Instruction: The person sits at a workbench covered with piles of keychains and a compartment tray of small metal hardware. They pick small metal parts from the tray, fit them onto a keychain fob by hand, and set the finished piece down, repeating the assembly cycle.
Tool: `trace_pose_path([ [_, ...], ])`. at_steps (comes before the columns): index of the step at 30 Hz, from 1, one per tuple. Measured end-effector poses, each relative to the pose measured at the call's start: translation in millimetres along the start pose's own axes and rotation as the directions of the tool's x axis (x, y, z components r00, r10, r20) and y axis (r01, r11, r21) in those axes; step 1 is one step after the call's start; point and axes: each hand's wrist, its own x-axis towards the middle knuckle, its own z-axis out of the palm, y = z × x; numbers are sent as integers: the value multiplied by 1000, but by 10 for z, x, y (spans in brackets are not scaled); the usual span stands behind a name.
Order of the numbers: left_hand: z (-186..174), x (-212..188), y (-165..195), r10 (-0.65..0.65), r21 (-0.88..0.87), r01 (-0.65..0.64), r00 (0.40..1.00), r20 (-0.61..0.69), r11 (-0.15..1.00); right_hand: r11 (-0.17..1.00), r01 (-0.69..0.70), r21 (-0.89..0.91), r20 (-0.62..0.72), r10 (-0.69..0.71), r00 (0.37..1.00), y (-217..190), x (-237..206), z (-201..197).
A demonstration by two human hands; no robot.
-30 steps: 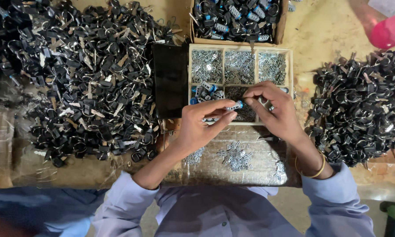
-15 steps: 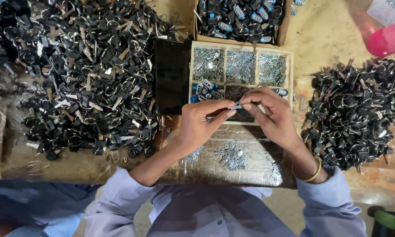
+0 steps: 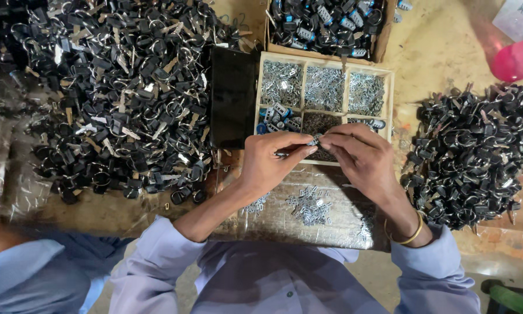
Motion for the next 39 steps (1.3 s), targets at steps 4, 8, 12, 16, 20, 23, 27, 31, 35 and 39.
trace_pose_path([
  [4,-1,14,-18,35,-16,-35,999,13,999,999,-3,-40,16,4,1000,-3,0,11],
  [8,-6,15,-37,99,21,-99,995,0,995,999,13,-43,-40,-15,999,-8,-22,64],
  [12,3,10,-23,72,2,-72,997,-9,997,977,-185,103,-12,187,982,49,-39,84],
  [16,-4,15,7,35,-12,-35,999,-7,999,922,-227,313,14,234,972,135,-39,74],
  [20,-22,18,24,5,-35,-5,1000,-1,999,738,-352,576,123,347,930,156,-66,80],
  [23,-18,19,18,5,-48,-5,1000,-4,999,699,-343,627,157,318,935,147,-89,99],
  [27,-14,14,6,10,-55,-10,1000,-2,998,646,-395,653,190,364,912,142,-98,136],
  [31,-13,11,-2,21,-53,-21,1000,-2,998,630,-385,674,186,360,914,147,-98,175],
  [35,-22,30,-1,39,-35,-38,999,9,999,658,-372,654,171,351,921,135,-96,199],
  [39,-33,25,10,46,-36,-45,999,8,998,650,-373,663,173,351,920,97,-91,208],
])
